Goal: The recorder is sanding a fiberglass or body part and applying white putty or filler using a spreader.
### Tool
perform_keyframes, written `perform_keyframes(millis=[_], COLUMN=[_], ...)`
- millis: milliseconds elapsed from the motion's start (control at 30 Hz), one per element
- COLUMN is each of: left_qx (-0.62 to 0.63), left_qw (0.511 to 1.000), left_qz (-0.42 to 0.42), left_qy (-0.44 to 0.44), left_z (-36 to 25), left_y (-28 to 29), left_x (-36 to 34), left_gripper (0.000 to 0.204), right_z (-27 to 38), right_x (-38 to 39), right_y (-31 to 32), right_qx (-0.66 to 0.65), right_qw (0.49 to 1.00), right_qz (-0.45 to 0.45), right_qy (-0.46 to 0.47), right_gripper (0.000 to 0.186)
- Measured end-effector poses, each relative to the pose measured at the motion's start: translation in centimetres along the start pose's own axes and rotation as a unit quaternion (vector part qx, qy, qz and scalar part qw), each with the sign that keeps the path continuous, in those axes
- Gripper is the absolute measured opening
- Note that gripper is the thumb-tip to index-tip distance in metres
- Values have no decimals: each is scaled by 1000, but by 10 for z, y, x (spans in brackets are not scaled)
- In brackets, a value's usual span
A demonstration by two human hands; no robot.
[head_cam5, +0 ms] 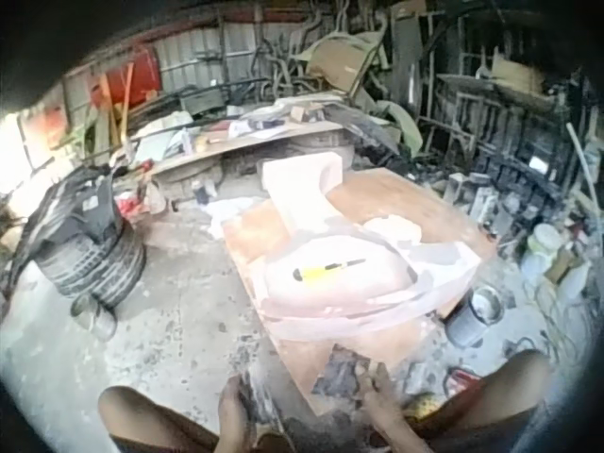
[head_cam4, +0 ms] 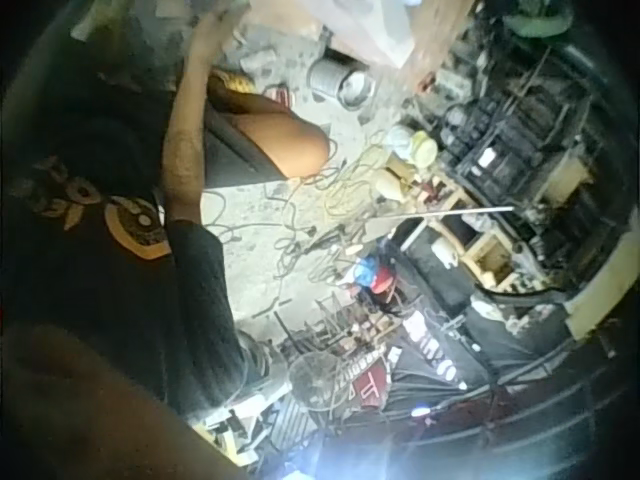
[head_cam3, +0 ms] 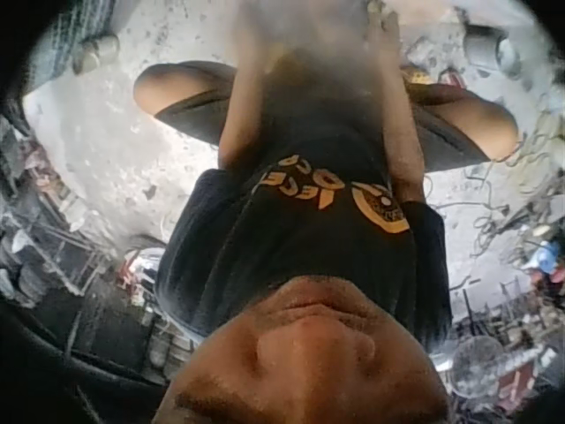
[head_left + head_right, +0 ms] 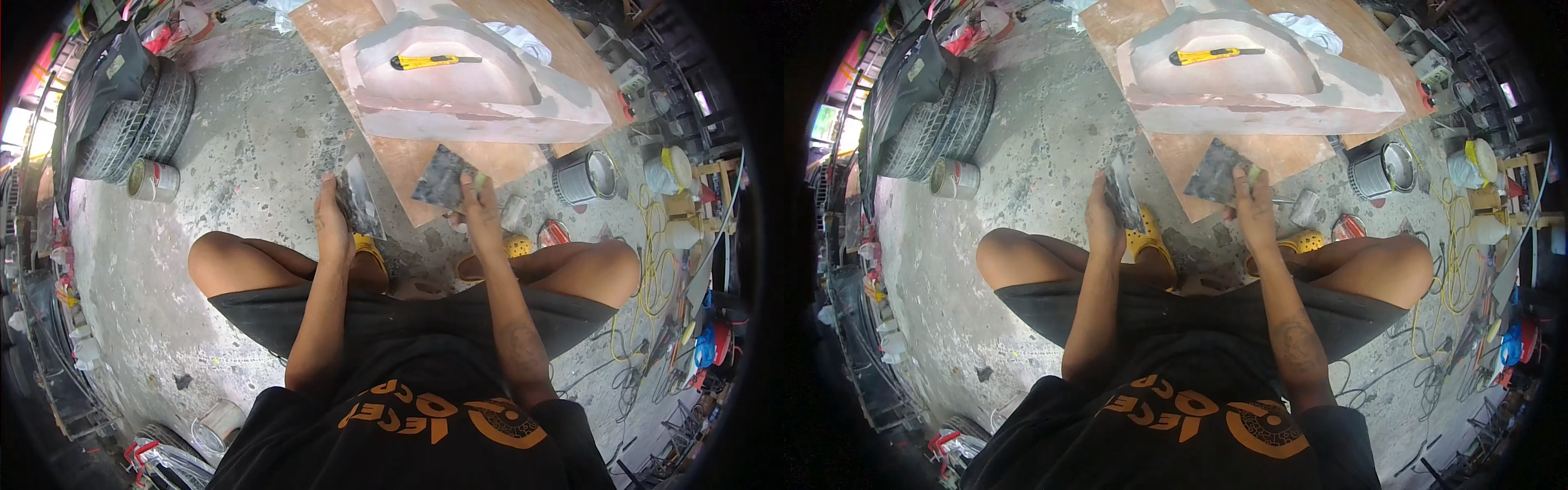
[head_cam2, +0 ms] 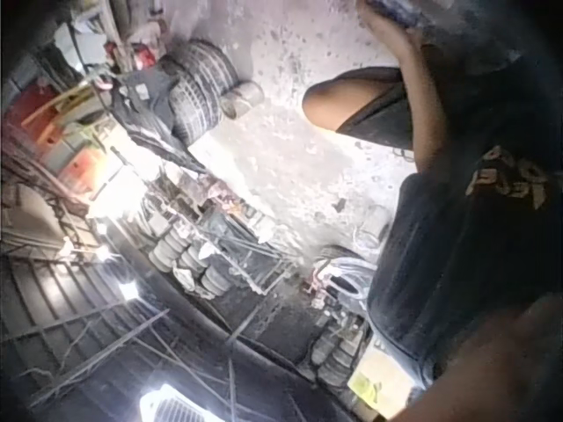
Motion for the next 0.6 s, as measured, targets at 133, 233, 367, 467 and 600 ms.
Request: perform_keyframes(millis=[133, 233, 367, 467, 600], left_qx=[-65, -86, -146, -271, -396], left_qw=[997, 993, 982, 949, 886], left_qz=[-5, 44, 121, 164, 204], left_qy=[-45, -61, -9, -8, -126], left_z=[8, 27, 51, 48, 24], left_y=[4, -4, -32, -34, -39], left_x=[0, 9, 27, 27, 16], left_gripper=[28, 24, 23, 24, 30], right_z=[-4, 5, -8, -6, 54], right_x=[3, 34, 61, 56, 50], right_y=[13, 26, 2, 35, 109], right_qx=[206, 304, -181, -272, 36], right_qw=[973, 946, 977, 962, 984], right_qz=[43, 39, 112, 12, -80], right_qy=[92, 104, -17, 27, 152], right_gripper=[40, 34, 26, 24, 11])
Point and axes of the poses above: each hand's wrist, its own x-axis away from the middle knuckle, its own y-axis out of the back of the hand, z = x × y, the point moved 3 cm from there along -x, towards the middle knuckle, and after that the axes turned 1 degree about y, right-handed, at the moved point
